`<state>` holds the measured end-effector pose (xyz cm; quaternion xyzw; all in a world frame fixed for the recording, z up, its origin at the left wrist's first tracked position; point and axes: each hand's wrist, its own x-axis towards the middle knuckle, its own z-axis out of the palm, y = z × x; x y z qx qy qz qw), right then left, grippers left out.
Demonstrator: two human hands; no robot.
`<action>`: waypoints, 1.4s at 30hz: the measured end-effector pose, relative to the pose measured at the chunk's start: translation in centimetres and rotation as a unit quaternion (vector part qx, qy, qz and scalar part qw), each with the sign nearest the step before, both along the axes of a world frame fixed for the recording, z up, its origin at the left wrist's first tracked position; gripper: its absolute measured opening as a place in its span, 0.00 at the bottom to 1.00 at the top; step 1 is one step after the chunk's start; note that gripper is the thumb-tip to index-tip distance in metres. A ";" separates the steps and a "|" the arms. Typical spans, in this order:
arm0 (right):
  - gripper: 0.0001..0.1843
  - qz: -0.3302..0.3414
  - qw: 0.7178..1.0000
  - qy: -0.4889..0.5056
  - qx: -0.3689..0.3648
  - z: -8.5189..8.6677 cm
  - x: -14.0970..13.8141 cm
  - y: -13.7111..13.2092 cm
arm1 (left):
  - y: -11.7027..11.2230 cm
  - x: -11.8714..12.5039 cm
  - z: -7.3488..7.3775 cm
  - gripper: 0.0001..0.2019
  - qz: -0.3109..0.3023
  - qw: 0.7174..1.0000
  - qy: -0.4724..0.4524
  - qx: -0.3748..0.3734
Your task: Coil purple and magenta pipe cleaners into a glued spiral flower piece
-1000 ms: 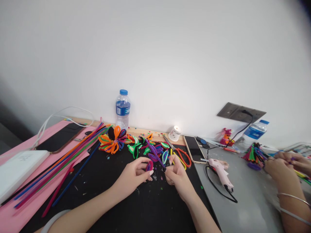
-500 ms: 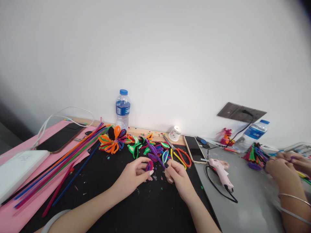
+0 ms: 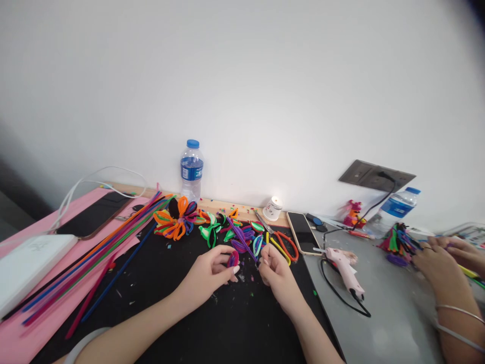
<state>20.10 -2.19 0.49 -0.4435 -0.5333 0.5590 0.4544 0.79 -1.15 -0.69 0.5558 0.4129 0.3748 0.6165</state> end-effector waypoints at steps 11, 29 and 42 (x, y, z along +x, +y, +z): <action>0.15 0.026 1.000 -0.016 -0.009 -0.1 -0.2 -0.1 | -0.1 0.1 0.2 0.15 0.001 1.000 0.004 -0.002; 0.11 -0.005 1.000 -0.003 0.018 0.3 -0.3 0.3 | -0.1 0.0 0.2 0.15 0.001 1.000 -0.002 -0.002; 0.20 -0.014 0.998 -0.014 0.058 0.0 0.0 0.0 | 0.0 0.1 0.0 0.15 -0.001 1.000 -0.005 0.003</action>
